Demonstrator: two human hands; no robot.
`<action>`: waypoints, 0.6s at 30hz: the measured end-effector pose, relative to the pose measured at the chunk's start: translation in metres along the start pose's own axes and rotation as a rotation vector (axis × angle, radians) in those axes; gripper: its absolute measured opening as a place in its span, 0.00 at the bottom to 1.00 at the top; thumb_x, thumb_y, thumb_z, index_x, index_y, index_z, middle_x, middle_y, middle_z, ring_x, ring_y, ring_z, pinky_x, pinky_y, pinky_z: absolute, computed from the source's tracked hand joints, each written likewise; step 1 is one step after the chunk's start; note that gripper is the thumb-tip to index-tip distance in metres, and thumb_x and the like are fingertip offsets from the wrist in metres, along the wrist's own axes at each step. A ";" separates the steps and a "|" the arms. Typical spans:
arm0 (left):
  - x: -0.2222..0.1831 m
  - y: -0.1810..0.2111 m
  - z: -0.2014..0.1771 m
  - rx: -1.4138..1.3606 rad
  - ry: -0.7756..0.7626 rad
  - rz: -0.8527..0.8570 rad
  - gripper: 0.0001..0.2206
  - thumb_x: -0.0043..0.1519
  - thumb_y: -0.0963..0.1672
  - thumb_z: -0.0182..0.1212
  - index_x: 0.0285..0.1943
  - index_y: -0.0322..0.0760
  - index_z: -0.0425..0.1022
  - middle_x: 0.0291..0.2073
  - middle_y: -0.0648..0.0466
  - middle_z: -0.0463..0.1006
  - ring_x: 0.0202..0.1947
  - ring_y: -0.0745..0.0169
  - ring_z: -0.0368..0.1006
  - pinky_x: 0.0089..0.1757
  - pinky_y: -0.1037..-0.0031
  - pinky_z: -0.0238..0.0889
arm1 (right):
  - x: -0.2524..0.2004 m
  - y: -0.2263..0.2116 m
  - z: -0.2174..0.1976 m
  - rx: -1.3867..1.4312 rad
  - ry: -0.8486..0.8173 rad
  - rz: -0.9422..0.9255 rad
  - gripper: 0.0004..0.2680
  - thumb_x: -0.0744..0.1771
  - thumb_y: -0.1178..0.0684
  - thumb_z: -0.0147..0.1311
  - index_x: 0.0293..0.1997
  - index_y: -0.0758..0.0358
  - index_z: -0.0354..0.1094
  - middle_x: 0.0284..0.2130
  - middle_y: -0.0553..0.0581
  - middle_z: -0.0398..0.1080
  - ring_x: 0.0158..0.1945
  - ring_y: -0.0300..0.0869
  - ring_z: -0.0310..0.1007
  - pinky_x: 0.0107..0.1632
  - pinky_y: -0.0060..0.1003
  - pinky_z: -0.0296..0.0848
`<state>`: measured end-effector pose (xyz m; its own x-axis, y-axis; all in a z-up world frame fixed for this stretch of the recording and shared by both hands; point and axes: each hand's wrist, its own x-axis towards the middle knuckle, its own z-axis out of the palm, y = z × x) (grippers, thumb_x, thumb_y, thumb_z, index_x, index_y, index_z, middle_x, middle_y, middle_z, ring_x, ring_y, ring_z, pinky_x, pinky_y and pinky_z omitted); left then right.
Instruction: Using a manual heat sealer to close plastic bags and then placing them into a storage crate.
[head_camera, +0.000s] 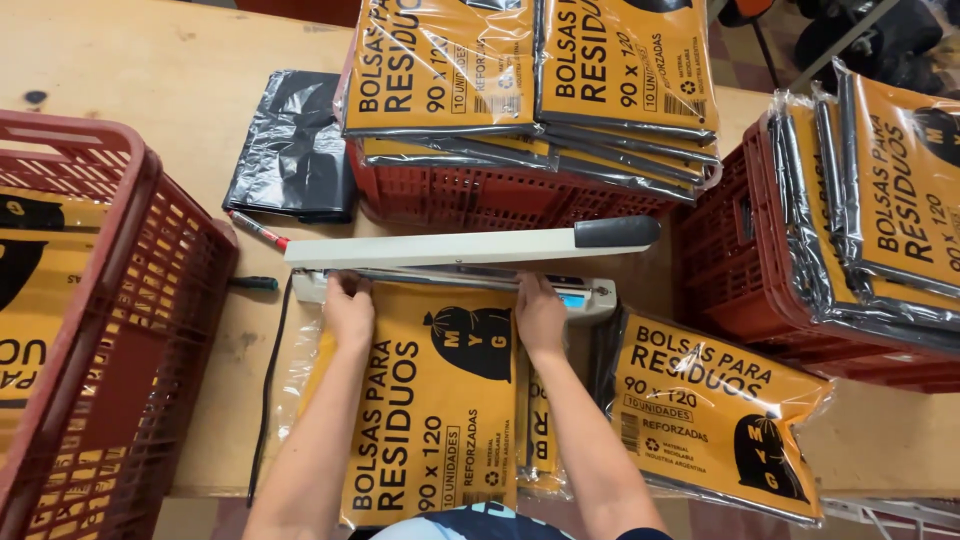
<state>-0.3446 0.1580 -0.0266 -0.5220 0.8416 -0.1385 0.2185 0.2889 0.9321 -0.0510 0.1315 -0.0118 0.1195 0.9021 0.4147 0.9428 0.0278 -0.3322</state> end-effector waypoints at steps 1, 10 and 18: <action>-0.001 0.002 0.001 -0.048 -0.005 0.023 0.04 0.61 0.41 0.60 0.43 0.41 0.75 0.35 0.49 0.79 0.44 0.50 0.75 0.46 0.63 0.65 | 0.001 0.003 0.003 -0.015 0.003 -0.031 0.06 0.67 0.59 0.50 0.42 0.55 0.73 0.35 0.55 0.75 0.38 0.51 0.79 0.37 0.42 0.79; 0.003 -0.001 0.007 0.051 0.015 -0.070 0.09 0.59 0.44 0.64 0.48 0.44 0.74 0.40 0.50 0.81 0.50 0.46 0.75 0.49 0.57 0.66 | 0.036 -0.061 -0.071 -0.034 0.301 -0.476 0.02 0.66 0.49 0.57 0.40 0.46 0.73 0.23 0.41 0.63 0.25 0.36 0.70 0.30 0.27 0.72; 0.003 -0.001 0.008 0.049 0.021 -0.105 0.08 0.61 0.46 0.62 0.46 0.45 0.73 0.38 0.53 0.80 0.48 0.46 0.76 0.48 0.59 0.65 | 0.132 -0.088 -0.076 -0.076 -0.228 -0.462 0.11 0.67 0.42 0.47 0.39 0.58 0.69 0.32 0.58 0.68 0.40 0.53 0.71 0.43 0.46 0.70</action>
<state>-0.3400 0.1642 -0.0308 -0.5613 0.7957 -0.2274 0.2011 0.3977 0.8952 -0.0946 0.2150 0.1365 -0.3773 0.8744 0.3052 0.9022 0.4214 -0.0921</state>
